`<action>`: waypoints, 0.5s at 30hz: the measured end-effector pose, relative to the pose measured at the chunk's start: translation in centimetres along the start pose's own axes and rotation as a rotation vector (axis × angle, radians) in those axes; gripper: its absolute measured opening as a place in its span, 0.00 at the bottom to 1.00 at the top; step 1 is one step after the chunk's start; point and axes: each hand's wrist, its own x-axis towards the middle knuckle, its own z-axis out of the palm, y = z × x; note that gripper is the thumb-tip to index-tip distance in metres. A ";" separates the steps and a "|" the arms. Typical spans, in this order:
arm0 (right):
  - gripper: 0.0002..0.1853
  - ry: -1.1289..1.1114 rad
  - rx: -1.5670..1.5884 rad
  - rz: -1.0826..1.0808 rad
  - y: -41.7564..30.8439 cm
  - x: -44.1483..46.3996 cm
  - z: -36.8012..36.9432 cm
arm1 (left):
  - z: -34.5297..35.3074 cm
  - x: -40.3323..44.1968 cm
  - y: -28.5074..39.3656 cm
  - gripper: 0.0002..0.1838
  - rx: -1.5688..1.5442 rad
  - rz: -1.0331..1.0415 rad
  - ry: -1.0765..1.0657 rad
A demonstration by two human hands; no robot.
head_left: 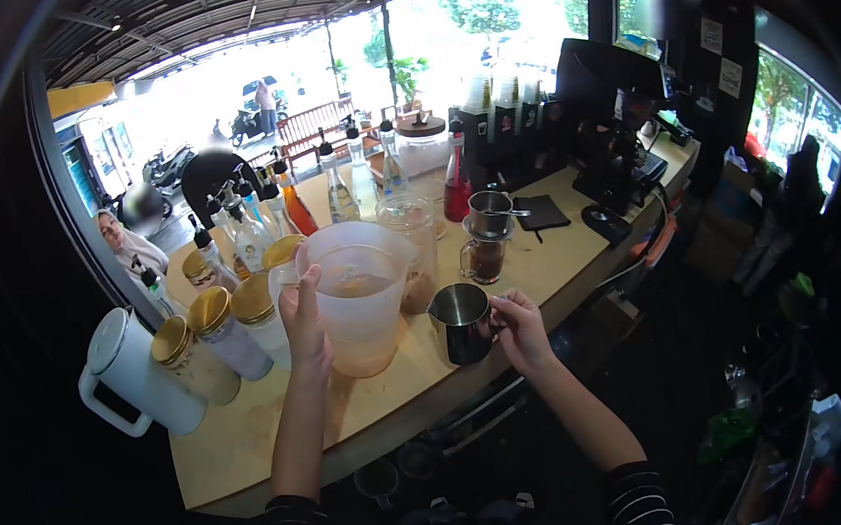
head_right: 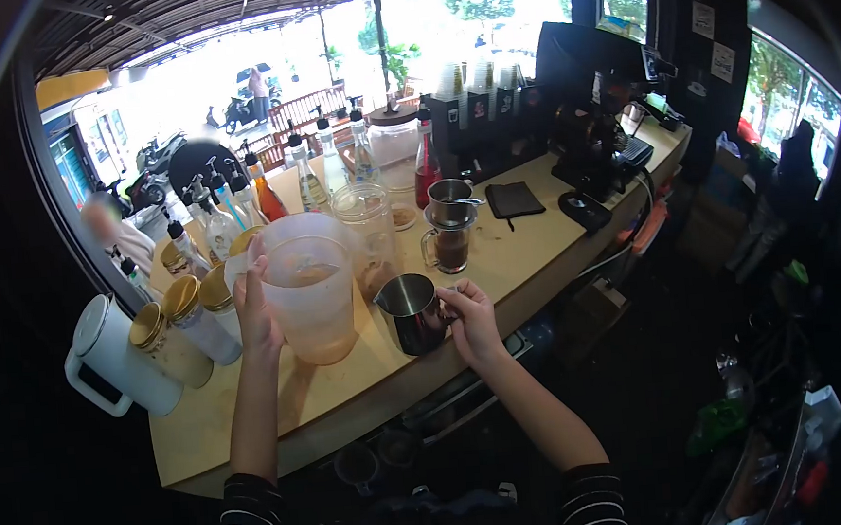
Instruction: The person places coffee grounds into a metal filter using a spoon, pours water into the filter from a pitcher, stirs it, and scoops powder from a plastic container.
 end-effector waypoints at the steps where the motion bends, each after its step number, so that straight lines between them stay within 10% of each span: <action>1: 0.06 0.008 -0.005 -0.009 0.0 -0.1 -0.2 | 0.2 0.0 0.2 0.29 -0.012 -0.009 -0.038; 15: 0.10 0.168 -0.039 -0.117 -1.9 -2.9 -2.5 | 4.6 -0.2 0.1 0.32 0.319 -0.037 -0.483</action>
